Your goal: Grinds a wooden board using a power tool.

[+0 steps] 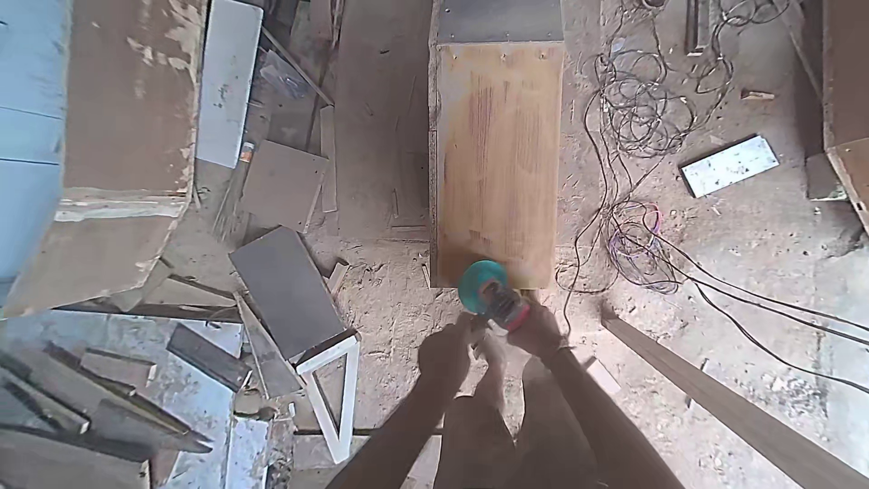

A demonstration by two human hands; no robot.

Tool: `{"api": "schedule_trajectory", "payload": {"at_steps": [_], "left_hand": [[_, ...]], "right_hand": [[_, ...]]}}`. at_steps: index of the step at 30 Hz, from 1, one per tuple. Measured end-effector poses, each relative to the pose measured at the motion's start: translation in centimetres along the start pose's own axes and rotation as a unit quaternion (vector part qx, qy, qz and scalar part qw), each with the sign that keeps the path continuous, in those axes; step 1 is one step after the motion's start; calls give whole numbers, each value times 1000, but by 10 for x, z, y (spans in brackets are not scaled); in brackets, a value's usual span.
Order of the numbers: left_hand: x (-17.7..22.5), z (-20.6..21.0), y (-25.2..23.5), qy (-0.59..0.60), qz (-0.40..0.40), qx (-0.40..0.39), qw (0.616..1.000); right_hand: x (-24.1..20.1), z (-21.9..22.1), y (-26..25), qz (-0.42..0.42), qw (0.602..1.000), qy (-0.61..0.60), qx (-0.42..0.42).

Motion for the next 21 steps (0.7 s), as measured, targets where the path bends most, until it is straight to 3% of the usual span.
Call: {"api": "schedule_trajectory", "payload": {"at_steps": [3, 6, 9, 13, 15, 17, 21], "left_hand": [[-65, 12, -19, -7, -56, 21, 998], [-92, 2, -38, 9, -71, 44, 996], [-57, -17, -41, 30, -33, 40, 998], [35, -39, -25, 18, 54, 43, 997], [56, -44, -13, 7, 63, 42, 997], [47, -45, -4, 5, 43, 33, 999], [-22, -31, -9, -17, -39, 33, 999]], "right_hand": [[-59, 33, -18, -45, 997, 16, -57], [-96, 26, -35, -67, 994, 55, -68], [-80, -15, -27, -35, 996, 69, -53], [-2, -66, -7, 45, 997, 56, 34], [22, -73, -3, 65, 996, 43, 43], [17, -64, -8, 46, 998, 29, 24], [-42, -17, -24, -28, 998, 23, -43]]}}
Point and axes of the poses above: each hand's wrist, its own y-axis away from the middle knuckle, its own z-axis out of the palm, x = y × z, the point moved 8 cm from there along -y, towards the middle knuckle, and after that the axes turned 12 degrees about -z, right-handed, at the moved point
